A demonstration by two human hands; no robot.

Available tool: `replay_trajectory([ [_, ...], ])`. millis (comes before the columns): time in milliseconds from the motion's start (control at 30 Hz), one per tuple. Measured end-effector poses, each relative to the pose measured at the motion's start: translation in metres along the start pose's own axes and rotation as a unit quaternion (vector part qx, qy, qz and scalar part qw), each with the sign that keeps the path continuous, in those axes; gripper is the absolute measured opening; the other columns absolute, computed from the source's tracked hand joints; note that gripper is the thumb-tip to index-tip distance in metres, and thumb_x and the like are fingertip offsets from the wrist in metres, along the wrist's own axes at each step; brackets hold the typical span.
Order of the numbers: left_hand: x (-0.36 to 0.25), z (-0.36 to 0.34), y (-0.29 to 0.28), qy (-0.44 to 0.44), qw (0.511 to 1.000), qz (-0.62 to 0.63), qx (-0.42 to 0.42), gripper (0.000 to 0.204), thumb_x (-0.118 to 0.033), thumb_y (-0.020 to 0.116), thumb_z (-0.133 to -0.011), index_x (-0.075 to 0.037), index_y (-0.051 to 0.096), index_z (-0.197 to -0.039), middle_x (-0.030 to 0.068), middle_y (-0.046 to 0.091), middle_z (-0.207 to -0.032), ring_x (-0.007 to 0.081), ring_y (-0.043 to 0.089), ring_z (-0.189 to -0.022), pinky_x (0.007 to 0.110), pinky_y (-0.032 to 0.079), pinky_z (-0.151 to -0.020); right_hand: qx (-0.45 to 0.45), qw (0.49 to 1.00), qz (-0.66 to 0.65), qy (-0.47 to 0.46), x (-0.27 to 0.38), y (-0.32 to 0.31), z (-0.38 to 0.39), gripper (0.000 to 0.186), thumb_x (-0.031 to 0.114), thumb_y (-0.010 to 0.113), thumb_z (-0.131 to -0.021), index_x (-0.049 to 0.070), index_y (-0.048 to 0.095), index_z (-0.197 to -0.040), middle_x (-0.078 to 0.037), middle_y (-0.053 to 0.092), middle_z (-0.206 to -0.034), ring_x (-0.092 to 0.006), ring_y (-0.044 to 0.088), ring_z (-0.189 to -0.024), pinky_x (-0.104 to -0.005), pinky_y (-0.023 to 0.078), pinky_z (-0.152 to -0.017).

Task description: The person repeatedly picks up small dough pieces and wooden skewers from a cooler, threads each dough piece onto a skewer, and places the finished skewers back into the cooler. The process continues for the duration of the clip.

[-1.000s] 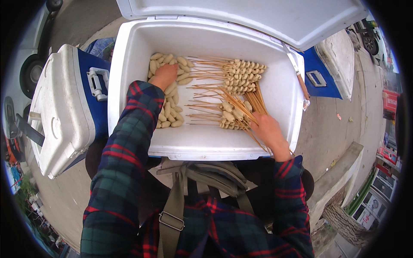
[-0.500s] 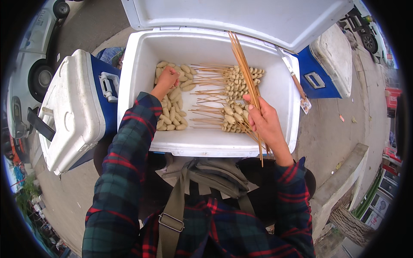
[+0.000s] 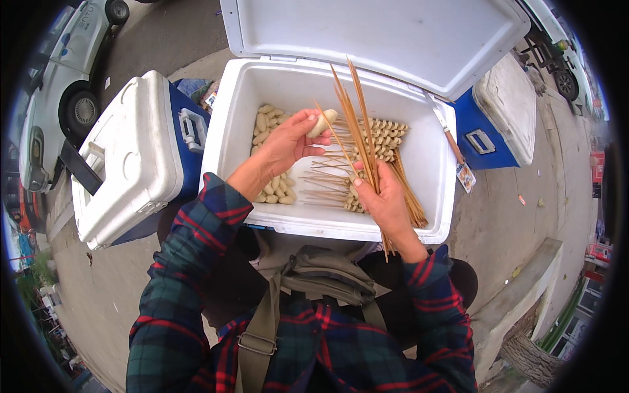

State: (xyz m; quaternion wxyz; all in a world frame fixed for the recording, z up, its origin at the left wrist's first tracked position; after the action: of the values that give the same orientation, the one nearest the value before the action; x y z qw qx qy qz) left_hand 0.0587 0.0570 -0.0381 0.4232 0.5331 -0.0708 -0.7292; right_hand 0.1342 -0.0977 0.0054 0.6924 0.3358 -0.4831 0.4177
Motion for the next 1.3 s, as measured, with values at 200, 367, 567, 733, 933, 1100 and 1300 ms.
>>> replay_trajectory([
  [200, -0.003, -0.010, 0.017, 0.033, 0.993, 0.072, 0.087, 0.036, -0.024, 0.044, -0.101, -0.007, 0.044, -0.132, 0.0127, 0.058, -0.123, 0.0181, 0.062, -0.106, 0.033, 0.054, -0.088, -0.020, 1.000, 0.000, 0.004, 0.000, 0.002, -0.008, 0.027, 0.009, 0.054, -0.095, 0.005, 0.049, -0.121, 0.006, 0.044, -0.067, -0.0020, 0.037, -0.052, -0.0195, 0.029, -0.046],
  [367, -0.003, -0.011, 0.016, 0.009, 0.990, 0.111, 0.082, 0.036, -0.025, 0.045, -0.101, -0.007, 0.044, -0.132, 0.0151, 0.056, -0.126, 0.0238, 0.060, -0.112, 0.036, 0.054, -0.092, -0.025, 1.000, -0.019, 0.001, 0.004, -0.001, -0.008, 0.029, 0.008, 0.053, -0.095, 0.004, 0.049, -0.123, 0.006, 0.044, -0.068, -0.0015, 0.036, -0.052, -0.0192, 0.029, -0.046],
  [567, -0.017, -0.013, 0.000, 0.078, 0.988, 0.134, 0.005, 0.033, -0.026, 0.046, -0.101, -0.004, 0.045, -0.126, 0.0158, 0.053, -0.129, 0.0269, 0.054, -0.120, 0.039, 0.052, -0.097, -0.030, 0.999, 0.040, -0.004, 0.001, -0.005, -0.002, 0.031, 0.013, 0.058, -0.093, 0.003, 0.055, -0.123, 0.004, 0.048, -0.066, -0.0037, 0.042, -0.057, -0.0211, 0.035, -0.052],
  [733, -0.038, -0.010, -0.030, 0.163, 0.956, 0.228, -0.086, 0.024, -0.021, 0.046, -0.101, -0.003, 0.050, -0.116, 0.0175, 0.055, -0.125, 0.0282, 0.056, -0.117, 0.038, 0.052, -0.096, -0.018, 0.990, 0.132, -0.037, 0.000, 0.002, 0.000, 0.033, 0.014, 0.058, -0.093, 0.004, 0.058, -0.124, 0.005, 0.043, -0.063, -0.0051, 0.038, -0.057, -0.0229, 0.033, -0.052],
  [933, -0.043, -0.011, -0.043, 0.176, 0.943, 0.267, -0.093, 0.031, -0.021, 0.044, -0.102, -0.002, 0.046, -0.126, 0.0138, 0.051, -0.129, 0.0248, 0.054, -0.119, 0.035, 0.050, -0.099, -0.003, 0.988, 0.153, -0.030, -0.007, 0.008, 0.003, 0.032, 0.014, 0.058, -0.092, 0.005, 0.059, -0.124, 0.005, 0.042, -0.063, -0.0058, 0.038, -0.058, -0.0235, 0.033, -0.053],
  [1100, -0.045, -0.010, -0.048, 0.186, 0.931, 0.293, -0.114, 0.033, -0.021, 0.043, -0.102, 0.000, 0.044, -0.128, 0.0134, 0.051, -0.129, 0.0256, 0.053, -0.120, 0.034, 0.049, -0.099, 0.002, 0.990, 0.140, -0.017, -0.012, 0.011, 0.003, 0.032, 0.013, 0.058, -0.092, 0.005, 0.059, -0.124, 0.004, 0.042, -0.064, -0.0059, 0.038, -0.059, -0.0233, 0.033, -0.053],
  [1300, -0.044, -0.006, -0.039, 0.192, 0.940, 0.257, -0.112, 0.034, -0.021, 0.046, -0.101, 0.000, 0.044, -0.128, 0.0146, 0.050, -0.128, 0.0274, 0.052, -0.121, 0.038, 0.049, -0.101, -0.005, 0.989, 0.144, -0.016, -0.012, 0.010, 0.002, 0.032, 0.014, 0.058, -0.092, 0.005, 0.059, -0.123, 0.004, 0.042, -0.064, -0.0059, 0.039, -0.059, -0.0238, 0.033, -0.053],
])
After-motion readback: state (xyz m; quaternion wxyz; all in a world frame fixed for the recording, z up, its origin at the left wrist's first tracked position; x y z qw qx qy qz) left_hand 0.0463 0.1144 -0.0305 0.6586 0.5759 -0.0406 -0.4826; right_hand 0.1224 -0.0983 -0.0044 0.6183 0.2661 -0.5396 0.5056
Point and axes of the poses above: each hand's wrist, its own z-axis away from the middle knuckle, its own y-axis out of the palm, x = y × z, the point moved 10 cm from there along -z, towards the middle knuckle
